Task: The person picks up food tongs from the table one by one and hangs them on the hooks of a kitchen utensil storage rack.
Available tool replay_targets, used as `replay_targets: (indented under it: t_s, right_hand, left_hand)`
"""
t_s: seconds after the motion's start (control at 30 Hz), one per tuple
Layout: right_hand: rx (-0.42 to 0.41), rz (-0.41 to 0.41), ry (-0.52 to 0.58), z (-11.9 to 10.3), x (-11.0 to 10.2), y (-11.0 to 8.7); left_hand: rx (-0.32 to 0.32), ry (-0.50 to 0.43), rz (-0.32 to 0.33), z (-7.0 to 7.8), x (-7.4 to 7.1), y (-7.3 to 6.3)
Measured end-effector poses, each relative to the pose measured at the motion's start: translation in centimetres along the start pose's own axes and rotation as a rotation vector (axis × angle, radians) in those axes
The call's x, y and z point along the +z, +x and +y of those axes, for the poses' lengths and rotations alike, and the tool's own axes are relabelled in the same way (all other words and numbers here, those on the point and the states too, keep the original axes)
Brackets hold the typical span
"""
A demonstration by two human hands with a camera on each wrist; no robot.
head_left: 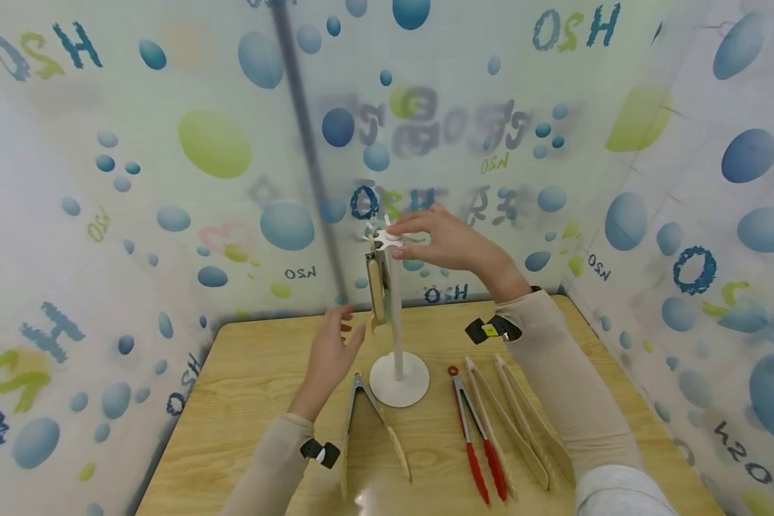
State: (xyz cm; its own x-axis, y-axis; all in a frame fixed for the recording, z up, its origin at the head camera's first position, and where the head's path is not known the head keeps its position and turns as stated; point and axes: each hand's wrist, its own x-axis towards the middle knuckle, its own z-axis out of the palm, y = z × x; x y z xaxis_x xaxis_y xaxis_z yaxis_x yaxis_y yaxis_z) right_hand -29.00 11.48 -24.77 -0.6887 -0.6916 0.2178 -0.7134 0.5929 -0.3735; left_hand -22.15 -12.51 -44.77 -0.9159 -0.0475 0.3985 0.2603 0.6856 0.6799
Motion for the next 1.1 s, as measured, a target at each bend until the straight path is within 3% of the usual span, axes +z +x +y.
replay_targets:
  t_s: [0.23,0.43,0.83,1.1]
  right_hand:
    - [0.025,0.037,-0.011,0.0,0.5,-0.1]
    - [0.038,0.058,-0.014,-0.2,0.7,-0.2]
    - [0.111,0.1,0.014,-1.0,0.6,-0.4]
    - [0.146,0.118,0.013,-1.3,1.2,-0.3]
  left_hand:
    - [-0.223,0.263,-0.229,-3.5,2.4,-2.2]
    - [-0.339,0.332,-0.37,-4.3,3.7,-3.6]
    - [-0.386,0.425,-0.458,-4.6,5.3,-4.7]
    - [-0.406,0.437,-0.437,-4.7,6.1,-5.0]
